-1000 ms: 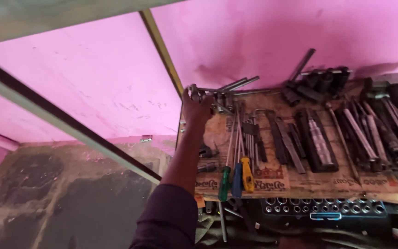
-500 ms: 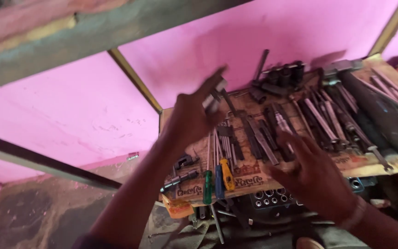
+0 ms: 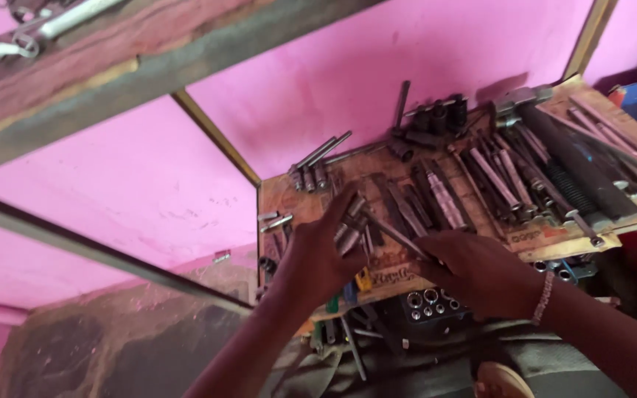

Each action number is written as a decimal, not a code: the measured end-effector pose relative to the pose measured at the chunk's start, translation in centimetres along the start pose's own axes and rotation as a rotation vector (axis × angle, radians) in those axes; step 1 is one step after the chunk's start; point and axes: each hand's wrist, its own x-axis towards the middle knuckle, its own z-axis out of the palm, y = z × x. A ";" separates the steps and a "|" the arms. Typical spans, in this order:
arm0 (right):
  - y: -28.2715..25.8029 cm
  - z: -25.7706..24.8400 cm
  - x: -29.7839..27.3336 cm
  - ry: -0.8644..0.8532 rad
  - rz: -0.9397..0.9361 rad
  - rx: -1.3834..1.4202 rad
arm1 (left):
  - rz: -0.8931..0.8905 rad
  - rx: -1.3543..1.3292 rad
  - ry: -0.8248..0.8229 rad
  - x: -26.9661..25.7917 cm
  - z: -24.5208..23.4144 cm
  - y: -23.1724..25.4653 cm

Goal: Inspecting and organizing various motorcycle engine parts and tools on a workbench.

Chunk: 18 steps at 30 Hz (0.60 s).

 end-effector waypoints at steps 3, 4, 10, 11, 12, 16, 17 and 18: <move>-0.6 0.5 -1.5 0.081 -0.259 0.138 | 0.044 0.300 -0.015 -1.4 3.0 -3.1; -1.3 0.2 -1.8 -0.061 -0.113 0.105 | 0.009 0.313 -0.030 -1.8 4.1 -3.9; -2.4 -0.8 -2.0 -0.271 0.202 0.223 | -0.074 0.390 0.142 -2.8 7.6 -4.4; -2.4 -0.6 -2.2 -0.234 0.182 0.274 | -0.085 0.331 0.218 -2.8 8.0 -4.8; -2.5 -0.7 -2.3 -0.243 0.180 0.276 | -0.095 0.331 0.217 -2.7 7.9 -4.9; -2.3 -0.8 -2.4 -0.244 0.139 0.338 | -0.204 0.039 0.179 -1.9 8.2 -7.0; -2.0 -0.7 -2.5 -0.199 0.018 0.362 | -0.230 0.008 0.123 -1.7 8.6 -8.1; -2.4 -1.1 -2.5 -0.202 0.018 0.366 | -0.234 0.010 0.121 -2.0 8.9 -8.8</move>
